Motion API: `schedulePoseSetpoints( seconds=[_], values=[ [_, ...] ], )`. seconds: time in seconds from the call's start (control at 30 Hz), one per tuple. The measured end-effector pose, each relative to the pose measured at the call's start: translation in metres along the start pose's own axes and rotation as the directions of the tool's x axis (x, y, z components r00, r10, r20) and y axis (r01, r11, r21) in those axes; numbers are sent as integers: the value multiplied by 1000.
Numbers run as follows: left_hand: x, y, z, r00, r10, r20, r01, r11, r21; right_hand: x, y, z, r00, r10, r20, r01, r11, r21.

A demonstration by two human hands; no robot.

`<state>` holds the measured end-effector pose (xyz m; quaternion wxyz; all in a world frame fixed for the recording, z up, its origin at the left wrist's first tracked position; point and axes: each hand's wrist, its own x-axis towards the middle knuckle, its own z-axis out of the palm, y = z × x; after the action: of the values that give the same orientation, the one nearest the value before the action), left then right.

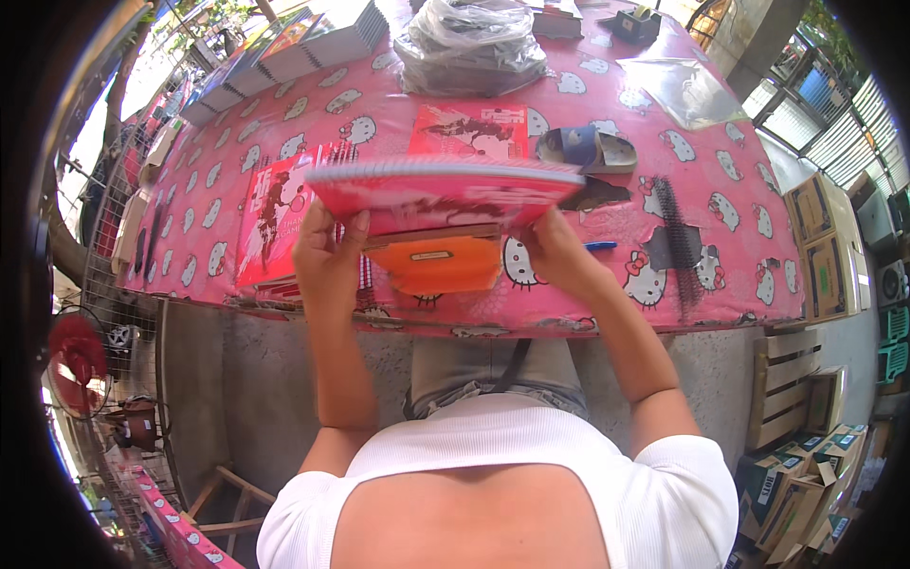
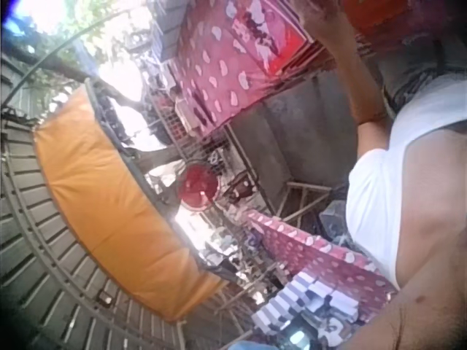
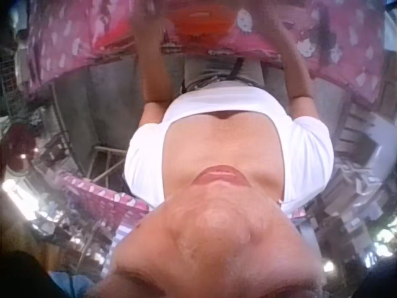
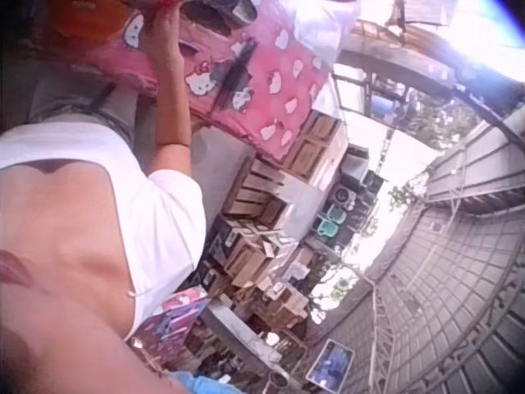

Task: The person tapes the spines of pink notebooks, uses a small blue tool to trim or press down the tape, and stacks the notebooks on a table.

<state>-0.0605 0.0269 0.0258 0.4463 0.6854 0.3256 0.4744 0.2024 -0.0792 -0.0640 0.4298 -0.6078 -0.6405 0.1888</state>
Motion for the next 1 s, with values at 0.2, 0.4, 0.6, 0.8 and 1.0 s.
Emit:
schedulePoseSetpoints(
  seconds=[0.2,0.4,0.6,0.8,1.0],
  values=[
    [-27,-52,18,938,-21,-346,-18,994,-108,-11,-16,5,995,85,-55,-76,985,152],
    [-22,-66,15,991,-133,-10,130,979,-156,-28,-40,12,997,-80,-22,80,997,-5],
    [-18,-9,40,897,386,-216,-319,903,289,-40,80,-152,588,439,-679,-800,193,-568],
    [-12,28,92,845,515,142,-436,511,741,-35,98,-164,721,310,-620,-684,464,-563],
    [-3,13,94,807,419,416,-590,586,555,-37,105,-154,747,365,-555,-663,365,-653]
  ],
)
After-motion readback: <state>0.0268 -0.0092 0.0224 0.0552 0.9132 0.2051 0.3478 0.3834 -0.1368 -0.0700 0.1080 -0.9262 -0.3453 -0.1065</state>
